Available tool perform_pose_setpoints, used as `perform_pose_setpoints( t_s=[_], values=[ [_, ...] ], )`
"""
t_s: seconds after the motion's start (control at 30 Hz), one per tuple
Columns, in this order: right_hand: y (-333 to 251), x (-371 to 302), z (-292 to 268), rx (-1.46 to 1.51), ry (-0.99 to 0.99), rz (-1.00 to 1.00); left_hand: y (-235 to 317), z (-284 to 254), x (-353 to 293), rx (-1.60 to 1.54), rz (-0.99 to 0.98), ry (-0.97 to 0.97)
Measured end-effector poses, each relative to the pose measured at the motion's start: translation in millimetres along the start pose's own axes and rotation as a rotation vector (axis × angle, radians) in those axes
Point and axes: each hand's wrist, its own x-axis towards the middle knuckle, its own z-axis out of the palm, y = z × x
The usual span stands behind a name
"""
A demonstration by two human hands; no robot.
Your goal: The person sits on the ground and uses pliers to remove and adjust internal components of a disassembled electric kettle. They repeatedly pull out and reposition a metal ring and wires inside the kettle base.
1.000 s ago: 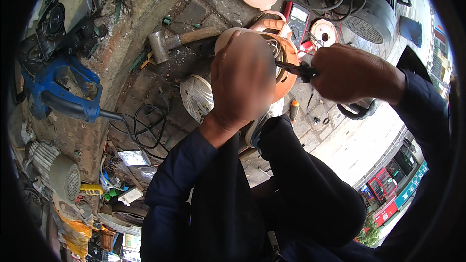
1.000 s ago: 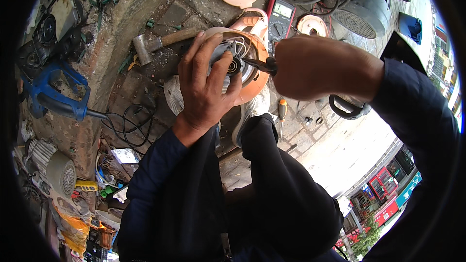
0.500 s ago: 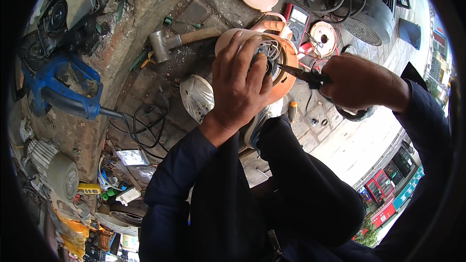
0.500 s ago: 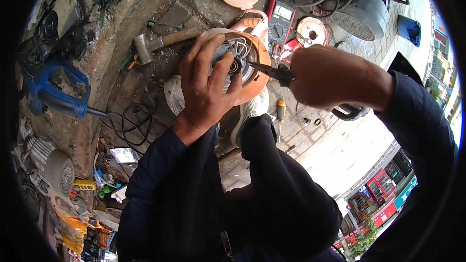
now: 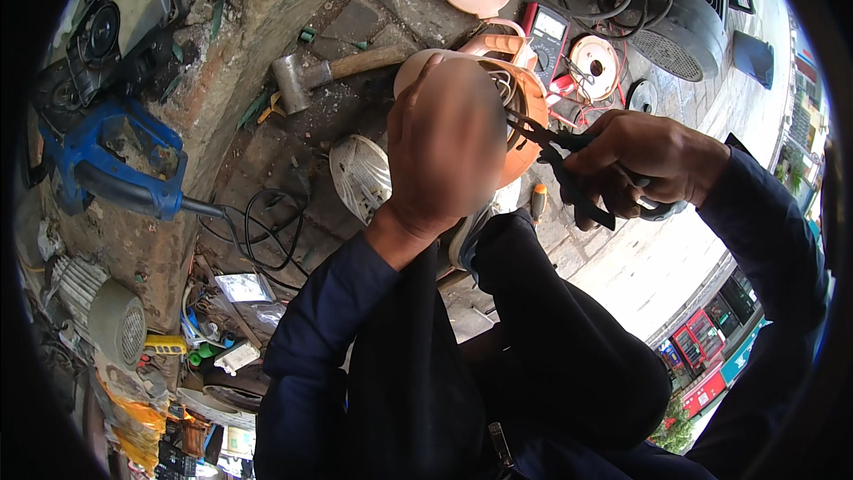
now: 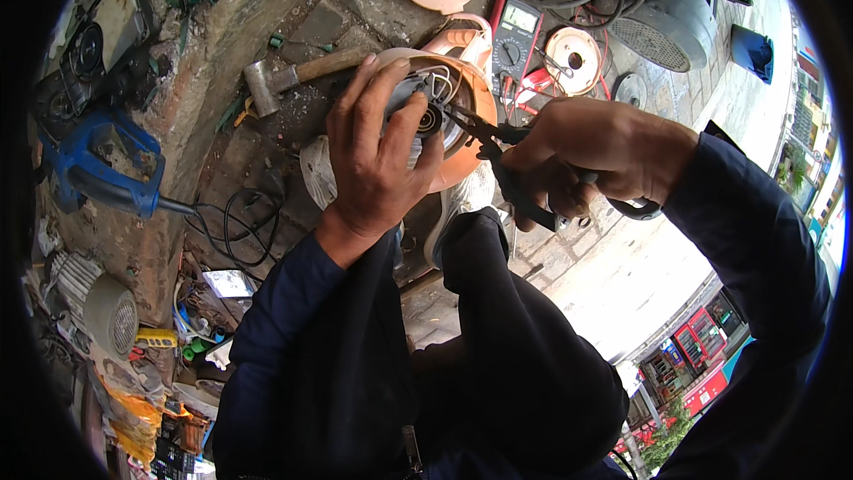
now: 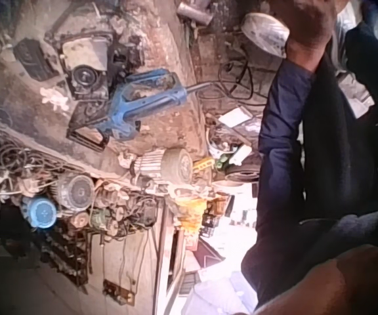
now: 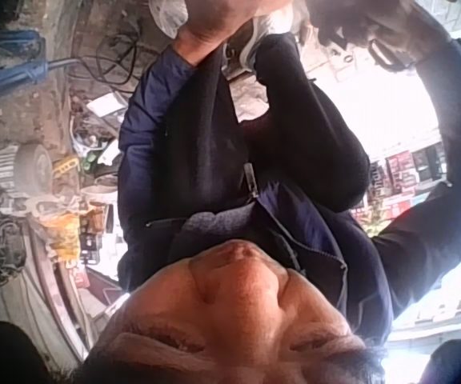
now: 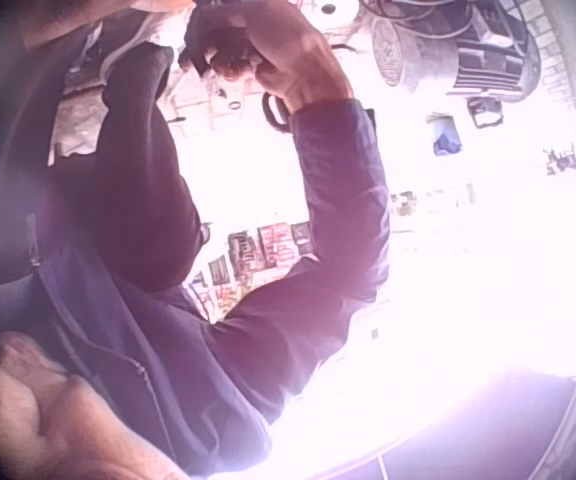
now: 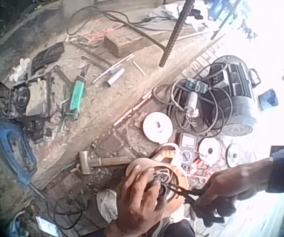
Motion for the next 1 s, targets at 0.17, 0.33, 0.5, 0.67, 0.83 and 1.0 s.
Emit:
perform_pose_setpoints(
  t_s=[0.17,0.33,0.5,0.67,0.83,1.0],
  values=[
    [4.5,2.3,2.3,0.154,-0.03,0.0,2.7,-1.4,0.9,0.003,0.003,-0.001],
    [12.4,2.4,3.3,0.239,-0.004,-0.068,1.0,-0.6,1.7,0.004,-0.003,-0.003],
    [-5.5,-2.0,8.5,0.06,0.046,0.008,2.4,0.0,0.0,-0.01,-0.001,0.007],
    [-34.9,-9.8,20.9,-1.221,0.415,-0.036,0.5,-0.5,0.2,-0.003,0.027,0.008],
    [-21.0,-30.2,42.8,-1.851,0.575,-0.694,0.2,0.1,0.3,0.004,0.013,0.001],
    [-22.8,-34.0,39.5,-1.634,0.611,-0.369,-1.3,0.0,-0.6,0.012,0.03,0.001]
  ],
)
